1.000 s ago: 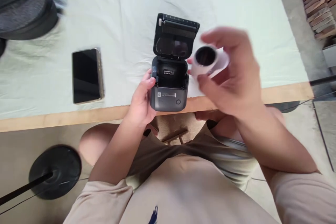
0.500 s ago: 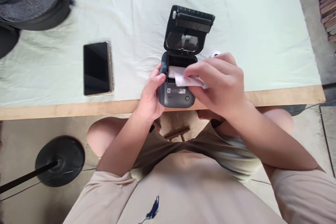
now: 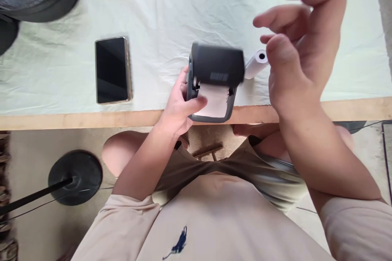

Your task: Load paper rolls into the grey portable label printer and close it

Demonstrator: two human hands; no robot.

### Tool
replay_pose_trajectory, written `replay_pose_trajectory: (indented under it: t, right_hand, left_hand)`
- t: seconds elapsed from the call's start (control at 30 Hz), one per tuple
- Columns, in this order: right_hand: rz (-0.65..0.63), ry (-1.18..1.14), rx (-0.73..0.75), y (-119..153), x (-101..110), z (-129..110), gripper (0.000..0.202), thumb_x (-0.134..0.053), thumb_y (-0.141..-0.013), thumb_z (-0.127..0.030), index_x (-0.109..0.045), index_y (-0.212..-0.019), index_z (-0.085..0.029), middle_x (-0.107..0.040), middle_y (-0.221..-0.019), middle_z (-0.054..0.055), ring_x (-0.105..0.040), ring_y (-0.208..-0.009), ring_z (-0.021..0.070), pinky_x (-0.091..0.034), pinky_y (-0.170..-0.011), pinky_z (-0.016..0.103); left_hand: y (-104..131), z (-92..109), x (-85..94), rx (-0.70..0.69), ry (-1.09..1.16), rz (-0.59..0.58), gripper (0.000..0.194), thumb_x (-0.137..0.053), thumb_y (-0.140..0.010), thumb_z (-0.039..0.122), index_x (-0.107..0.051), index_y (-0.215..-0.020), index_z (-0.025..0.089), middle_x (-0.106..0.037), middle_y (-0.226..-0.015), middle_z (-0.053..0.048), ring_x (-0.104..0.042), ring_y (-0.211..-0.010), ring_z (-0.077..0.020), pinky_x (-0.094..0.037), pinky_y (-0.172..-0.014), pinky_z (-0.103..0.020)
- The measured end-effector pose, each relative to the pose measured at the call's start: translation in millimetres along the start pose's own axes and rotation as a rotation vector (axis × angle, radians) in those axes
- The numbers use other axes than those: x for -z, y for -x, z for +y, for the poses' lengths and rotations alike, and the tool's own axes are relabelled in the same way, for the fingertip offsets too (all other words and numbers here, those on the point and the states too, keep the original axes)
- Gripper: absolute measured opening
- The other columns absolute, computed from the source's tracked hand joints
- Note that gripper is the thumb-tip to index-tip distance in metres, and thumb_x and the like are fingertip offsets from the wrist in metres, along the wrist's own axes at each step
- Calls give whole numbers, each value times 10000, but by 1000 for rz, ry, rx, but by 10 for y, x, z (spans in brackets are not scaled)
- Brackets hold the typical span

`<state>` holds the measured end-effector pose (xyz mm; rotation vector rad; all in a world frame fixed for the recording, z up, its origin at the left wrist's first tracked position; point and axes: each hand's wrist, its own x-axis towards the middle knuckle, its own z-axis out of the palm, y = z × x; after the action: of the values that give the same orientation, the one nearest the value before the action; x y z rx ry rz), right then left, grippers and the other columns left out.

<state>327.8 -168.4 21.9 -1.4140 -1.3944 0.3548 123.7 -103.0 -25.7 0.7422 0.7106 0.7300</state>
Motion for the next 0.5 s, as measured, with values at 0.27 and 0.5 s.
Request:
replay_pose_trajectory:
  t: [0.27,0.5]
  right_hand:
    - [-241,-3,-21,170,-228,-11,383,-730,-962,-404,-626,-1324,-333,-714,-1463,69,-623,-1493,339,-559,-1251,560]
    - [-284,65,13,148,-270,92,388,-708,-966,-366,-601,-1339,-354,-681,-1466,88,-515,-1586,353,-586,-1223,582]
  left_hand:
    - [37,71,-100,41,143,-98,450,-816,-824,489,-700,-1192,256,-830,-1104,-86,-755,-1335,-417,-670,-982,-478]
    - [-33,55,-107,69,241,23,238,-547,-1002,438,-676,-1082,255,-818,-1090,-83,-678,-1442,-366,-626,-1083,-461]
